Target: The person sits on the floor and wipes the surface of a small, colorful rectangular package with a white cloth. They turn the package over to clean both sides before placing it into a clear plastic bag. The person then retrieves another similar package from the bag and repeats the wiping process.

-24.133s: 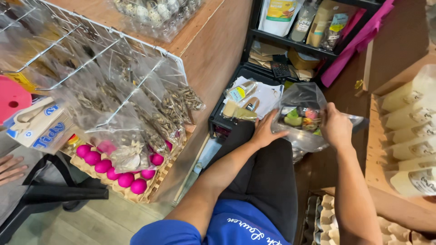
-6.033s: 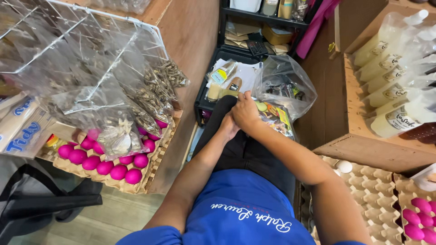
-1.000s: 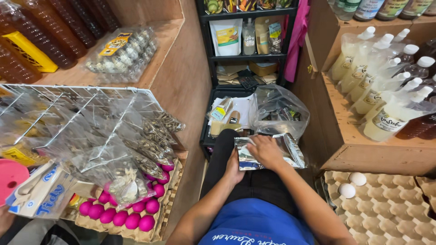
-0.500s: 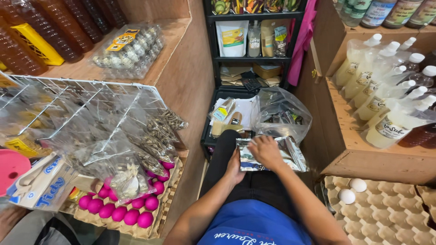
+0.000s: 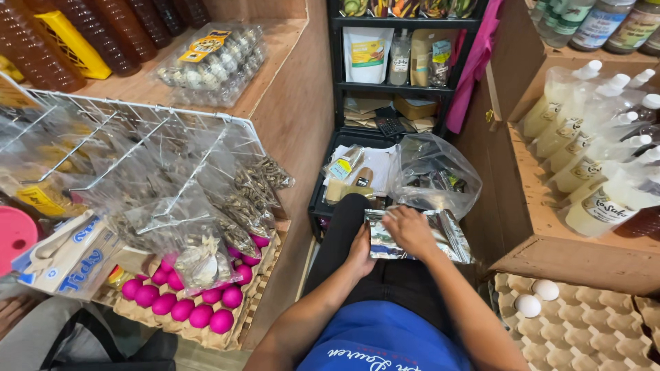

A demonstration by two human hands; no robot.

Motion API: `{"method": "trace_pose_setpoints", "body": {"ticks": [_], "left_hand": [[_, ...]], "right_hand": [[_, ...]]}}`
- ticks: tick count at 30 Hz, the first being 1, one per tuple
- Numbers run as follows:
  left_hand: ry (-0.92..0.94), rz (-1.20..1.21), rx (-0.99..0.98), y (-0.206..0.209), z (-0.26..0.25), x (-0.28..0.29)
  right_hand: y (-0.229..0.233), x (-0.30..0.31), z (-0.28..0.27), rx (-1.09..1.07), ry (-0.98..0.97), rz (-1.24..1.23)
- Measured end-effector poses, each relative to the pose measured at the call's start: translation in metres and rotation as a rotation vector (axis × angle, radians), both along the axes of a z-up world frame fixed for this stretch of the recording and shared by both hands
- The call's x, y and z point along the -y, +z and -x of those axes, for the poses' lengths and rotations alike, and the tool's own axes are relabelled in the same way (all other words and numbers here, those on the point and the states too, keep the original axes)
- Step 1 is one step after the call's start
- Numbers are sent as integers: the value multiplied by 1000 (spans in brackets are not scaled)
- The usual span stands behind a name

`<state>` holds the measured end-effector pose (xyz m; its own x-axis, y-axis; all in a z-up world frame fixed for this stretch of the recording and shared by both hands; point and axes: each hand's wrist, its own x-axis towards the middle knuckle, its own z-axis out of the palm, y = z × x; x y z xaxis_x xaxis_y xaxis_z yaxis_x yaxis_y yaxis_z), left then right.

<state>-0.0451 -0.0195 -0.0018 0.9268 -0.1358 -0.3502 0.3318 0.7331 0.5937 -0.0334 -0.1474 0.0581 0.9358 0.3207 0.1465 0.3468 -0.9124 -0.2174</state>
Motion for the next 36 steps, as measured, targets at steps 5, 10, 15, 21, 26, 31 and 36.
{"method": "trace_pose_setpoints", "body": {"ticks": [5,10,15,21,26,31,36], "left_hand": [[0,-8,-1,0,1,0],[15,0,7,-1,1,2],[14,0,16,-4,-1,2],[7,-13,29,-4,-1,2],[14,-73,19,-7,-1,-2],[10,-130,33,-10,0,-2],[-25,-143,35,-23,-9,-3]], "right_hand": [[-5,35,9,-79,-159,0],[-21,48,12,-69,-277,31],[-29,37,14,-42,-362,23],[-28,8,13,46,-302,4],[-25,-22,20,185,-156,-27],[-28,-39,32,247,16,-74],[-46,-19,58,354,247,-71]]}}
